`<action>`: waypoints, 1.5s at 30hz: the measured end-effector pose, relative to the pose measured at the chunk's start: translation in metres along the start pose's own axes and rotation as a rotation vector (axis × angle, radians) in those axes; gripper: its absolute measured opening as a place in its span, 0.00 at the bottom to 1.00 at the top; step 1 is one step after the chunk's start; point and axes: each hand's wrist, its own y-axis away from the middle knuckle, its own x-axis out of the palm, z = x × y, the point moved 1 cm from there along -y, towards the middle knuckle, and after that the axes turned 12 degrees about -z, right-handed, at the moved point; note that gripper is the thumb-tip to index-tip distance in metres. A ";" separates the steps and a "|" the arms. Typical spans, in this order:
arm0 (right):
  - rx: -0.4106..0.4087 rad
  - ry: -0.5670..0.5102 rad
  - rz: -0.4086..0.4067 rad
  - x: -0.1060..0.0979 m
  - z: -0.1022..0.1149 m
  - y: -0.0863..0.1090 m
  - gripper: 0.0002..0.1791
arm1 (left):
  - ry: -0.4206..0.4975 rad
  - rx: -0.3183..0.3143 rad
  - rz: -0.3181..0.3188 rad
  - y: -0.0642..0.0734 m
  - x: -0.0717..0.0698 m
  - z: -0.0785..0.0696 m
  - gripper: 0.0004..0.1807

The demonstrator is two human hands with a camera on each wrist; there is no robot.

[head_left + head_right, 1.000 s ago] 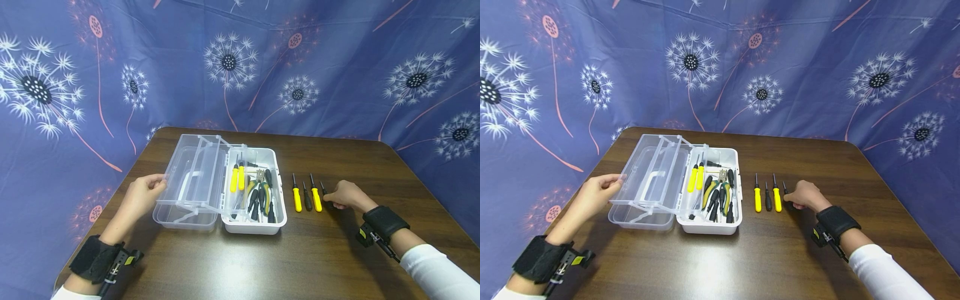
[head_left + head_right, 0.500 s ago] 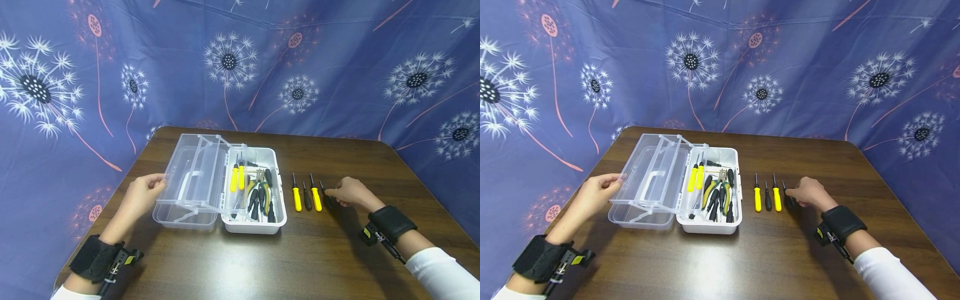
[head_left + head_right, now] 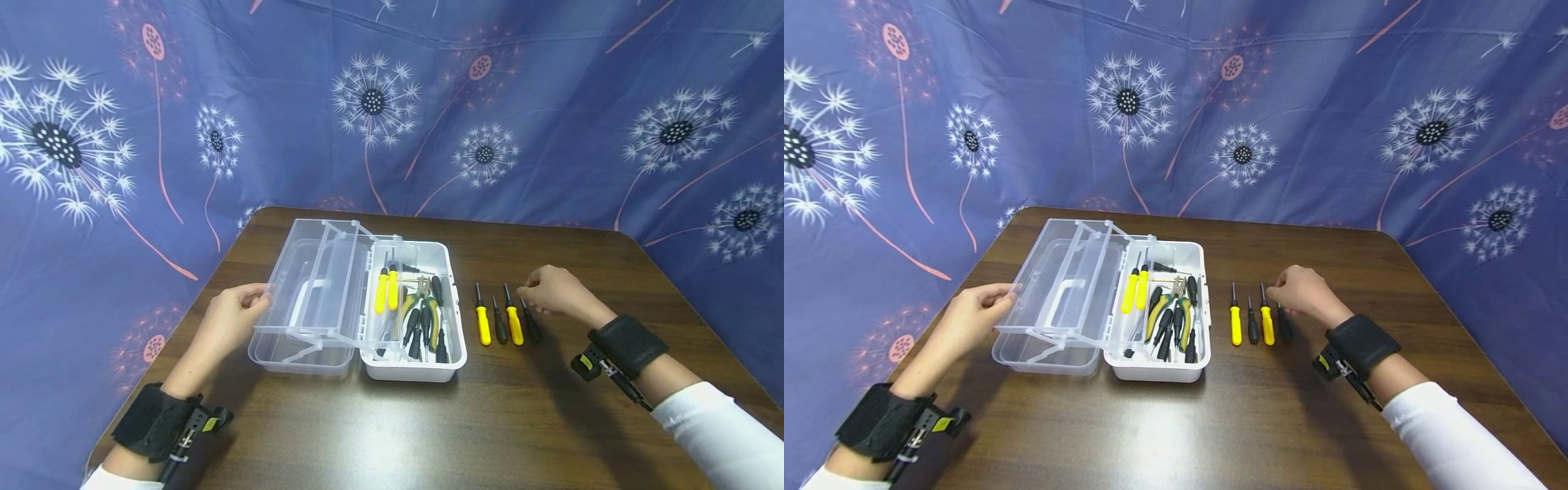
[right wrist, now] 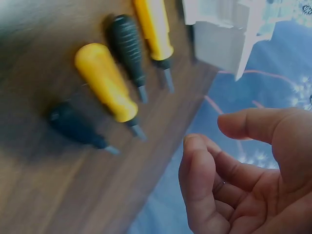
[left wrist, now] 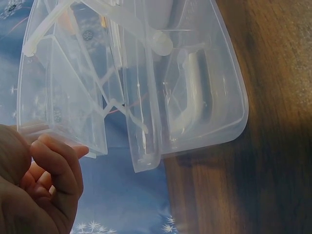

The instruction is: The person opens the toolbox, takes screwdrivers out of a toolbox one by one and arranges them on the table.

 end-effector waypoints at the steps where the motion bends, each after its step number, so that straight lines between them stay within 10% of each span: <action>1: -0.005 0.000 0.004 -0.001 0.005 -0.001 0.20 | 0.000 -0.001 -0.001 0.000 0.000 0.000 0.22; 20: -0.209 0.043 -0.084 0.008 0.108 -0.017 0.15 | -0.002 0.002 -0.012 -0.001 0.001 0.000 0.21; 45: -0.350 0.061 -0.092 0.039 0.184 -0.026 0.20 | 0.009 0.002 -0.015 0.001 -0.001 0.000 0.21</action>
